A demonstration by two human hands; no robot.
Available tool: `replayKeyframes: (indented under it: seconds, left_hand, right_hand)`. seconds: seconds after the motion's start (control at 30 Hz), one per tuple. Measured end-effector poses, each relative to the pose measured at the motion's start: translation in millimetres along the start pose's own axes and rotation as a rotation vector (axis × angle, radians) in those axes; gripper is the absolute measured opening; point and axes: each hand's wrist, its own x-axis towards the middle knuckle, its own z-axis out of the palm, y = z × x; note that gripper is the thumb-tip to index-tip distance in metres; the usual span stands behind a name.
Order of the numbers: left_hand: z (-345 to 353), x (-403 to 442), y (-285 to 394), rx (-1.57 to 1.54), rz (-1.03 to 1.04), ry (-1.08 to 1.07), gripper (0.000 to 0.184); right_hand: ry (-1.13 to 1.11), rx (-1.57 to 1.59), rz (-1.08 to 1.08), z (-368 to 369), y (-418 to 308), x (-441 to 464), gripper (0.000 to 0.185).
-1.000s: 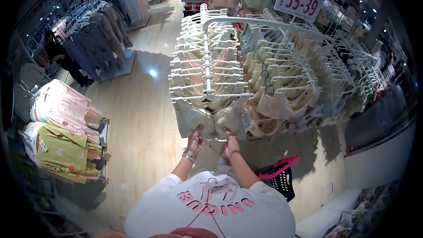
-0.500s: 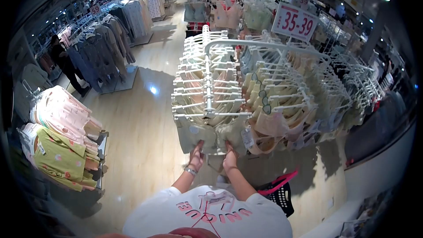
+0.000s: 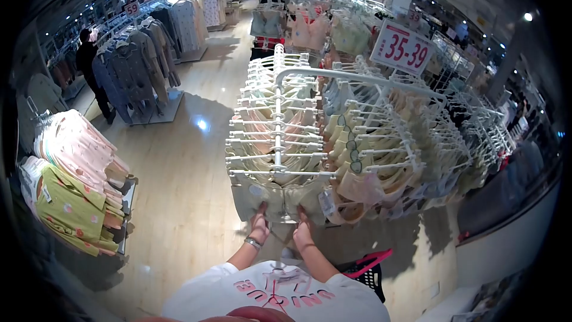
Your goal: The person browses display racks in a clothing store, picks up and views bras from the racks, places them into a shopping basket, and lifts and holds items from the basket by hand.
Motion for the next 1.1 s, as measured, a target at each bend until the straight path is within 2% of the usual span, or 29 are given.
replayKeyframes:
  seconds: [0.07, 0.17, 0.3, 0.47, 0.57, 0.77, 0.87, 0.97, 1.1]
  left_hand:
    - [0, 4, -1, -0.065, 0.014, -0.028, 0.033]
    - [3, -10, 4, -0.123, 0.043, -0.116, 0.027]
    - [-18, -6, 3, -0.174, 0.033, -0.338, 0.02]
    - [-33, -13, -1, -0.147, 0.087, -0.441, 0.025]
    - [-37, -16, 1, -0.138, 0.074, -0.463, 0.03]
    - [-53, -31, 12, -0.257, -0.013, -0.66, 0.029]
    - [-66, -20, 8, -0.313, -0.106, -0.768, 0.028]
    - [-75, -11, -1, -0.305, -0.127, -0.812, 0.029]
    - [-83, -6, -3, -0.214, -0.082, -0.817, 0.031]
  right_hand:
    - [0.038, -0.005, 0.064, 2, -7, -2, 0.03]
    - [-0.078, 0.019, 0.128, 3, -21, -4, 0.024]
    - [-0.371, 0.254, 0.167, -4, -22, -4, 0.018]
    - [-0.542, 0.308, 0.312, -38, 3, 25, 0.014]
    - [-0.622, 0.346, 0.278, -47, 6, 25, 0.012]
    - [-0.666, 0.454, 0.357, -45, -15, -23, 0.02]
    - [-0.604, 0.459, 0.276, -37, -19, -44, 0.023]
    - [-0.603, 0.434, 0.34, -51, -5, -24, 0.025]
    - [-0.414, 0.289, 0.283, -52, 4, -17, 0.023]
